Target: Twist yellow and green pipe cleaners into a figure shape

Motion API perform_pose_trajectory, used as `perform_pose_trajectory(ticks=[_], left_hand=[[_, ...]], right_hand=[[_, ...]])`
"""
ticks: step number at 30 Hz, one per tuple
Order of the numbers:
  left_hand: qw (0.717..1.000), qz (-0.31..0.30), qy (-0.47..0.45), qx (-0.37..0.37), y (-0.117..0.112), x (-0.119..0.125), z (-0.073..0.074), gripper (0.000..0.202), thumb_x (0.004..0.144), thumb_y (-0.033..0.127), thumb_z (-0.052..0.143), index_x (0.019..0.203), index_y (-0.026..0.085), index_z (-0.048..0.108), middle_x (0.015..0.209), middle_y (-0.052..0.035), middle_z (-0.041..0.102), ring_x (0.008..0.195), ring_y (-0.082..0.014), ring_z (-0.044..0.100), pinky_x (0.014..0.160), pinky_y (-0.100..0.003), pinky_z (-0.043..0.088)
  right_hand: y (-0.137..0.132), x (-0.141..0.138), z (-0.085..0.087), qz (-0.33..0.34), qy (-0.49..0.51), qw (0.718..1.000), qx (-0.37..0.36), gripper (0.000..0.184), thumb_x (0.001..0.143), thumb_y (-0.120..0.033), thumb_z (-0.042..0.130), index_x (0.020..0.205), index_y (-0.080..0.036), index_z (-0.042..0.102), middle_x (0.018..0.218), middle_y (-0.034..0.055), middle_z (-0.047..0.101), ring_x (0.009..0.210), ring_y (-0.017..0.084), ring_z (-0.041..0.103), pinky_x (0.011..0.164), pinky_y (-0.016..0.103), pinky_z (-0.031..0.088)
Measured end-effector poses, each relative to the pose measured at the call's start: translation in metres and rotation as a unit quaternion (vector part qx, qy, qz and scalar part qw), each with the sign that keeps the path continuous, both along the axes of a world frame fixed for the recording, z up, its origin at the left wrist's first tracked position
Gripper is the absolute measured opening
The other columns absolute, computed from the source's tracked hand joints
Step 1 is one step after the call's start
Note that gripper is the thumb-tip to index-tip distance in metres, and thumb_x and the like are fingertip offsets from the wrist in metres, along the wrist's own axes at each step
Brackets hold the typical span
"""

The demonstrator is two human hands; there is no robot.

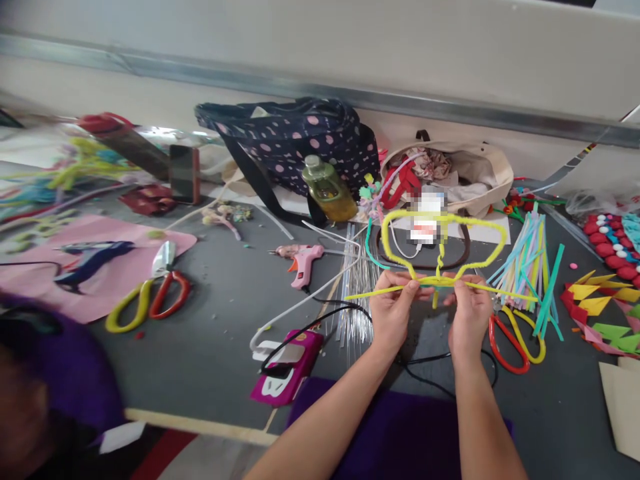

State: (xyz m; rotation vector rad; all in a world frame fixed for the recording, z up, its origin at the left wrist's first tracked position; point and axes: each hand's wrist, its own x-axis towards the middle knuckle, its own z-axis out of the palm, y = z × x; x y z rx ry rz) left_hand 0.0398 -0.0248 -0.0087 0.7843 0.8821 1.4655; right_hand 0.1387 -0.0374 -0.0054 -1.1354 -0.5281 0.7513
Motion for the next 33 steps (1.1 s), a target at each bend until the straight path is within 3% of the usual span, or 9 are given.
perform_pose_trajectory(ticks=[3,9,14,19,23,33], left_hand=[[1.0,-0.01,-0.001,-0.008,0.0,0.0,-0.001,0.034,0.074,0.038,0.075,0.074,0.02,0.046,0.085,-0.0014,0.069,0.058,-0.0157,0.069,0.05,-0.025,0.054],[0.999,-0.019,-0.006,-0.048,0.003,-0.001,-0.004,0.037,0.072,0.041,0.076,0.077,0.019,0.047,0.077,0.0002,0.068,0.052,-0.0152,0.067,0.044,-0.023,0.05],[0.996,-0.043,-0.043,-0.066,0.006,-0.003,-0.003,0.039,0.071,0.043,0.077,0.078,0.018,0.047,0.058,0.0043,0.062,0.045,-0.0141,0.064,0.041,-0.02,0.049],[0.985,-0.107,-0.097,-0.089,0.011,-0.008,-0.003,0.038,0.066,0.037,0.082,0.084,0.016,0.056,0.059,0.0051,0.062,0.041,-0.0089,0.059,0.042,-0.018,0.05],[0.973,-0.185,-0.089,-0.107,0.012,-0.009,-0.002,0.038,0.066,0.04,0.081,0.086,0.011,0.065,0.057,0.0013,0.063,0.043,-0.0095,0.06,0.045,-0.019,0.052],[0.987,-0.134,-0.024,-0.086,0.004,-0.002,0.001,0.037,0.064,0.04,0.082,0.081,0.01,0.067,0.066,-0.0057,0.071,0.054,-0.0169,0.069,0.052,-0.023,0.056]], right_hand=[[0.0,-0.001,0.001,0.001,0.014,1.0,0.001,0.021,0.072,-0.03,0.071,0.08,-0.018,0.056,0.079,0.0035,0.072,0.064,0.015,0.063,0.046,0.021,0.045],[0.0,0.002,-0.003,0.002,-0.027,1.0,0.002,0.02,0.073,-0.03,0.072,0.078,-0.018,0.057,0.079,0.0036,0.072,0.056,0.013,0.062,0.049,0.024,0.047],[-0.001,0.005,-0.003,0.006,-0.05,0.999,0.008,0.019,0.074,-0.031,0.072,0.078,-0.018,0.058,0.076,0.0026,0.071,0.056,0.013,0.062,0.048,0.023,0.046],[-0.001,0.007,-0.002,0.028,-0.04,0.999,0.012,0.019,0.074,-0.031,0.072,0.078,-0.019,0.057,0.074,0.0013,0.07,0.056,0.013,0.061,0.048,0.022,0.047],[-0.003,0.006,0.0,0.037,-0.016,0.999,0.012,0.019,0.074,-0.03,0.073,0.079,-0.019,0.058,0.073,0.0007,0.07,0.057,0.013,0.062,0.049,0.023,0.047],[-0.003,0.005,0.003,0.03,0.026,0.999,-0.005,0.021,0.072,-0.032,0.072,0.079,-0.018,0.057,0.075,-0.0001,0.069,0.056,0.012,0.06,0.047,0.022,0.044]])
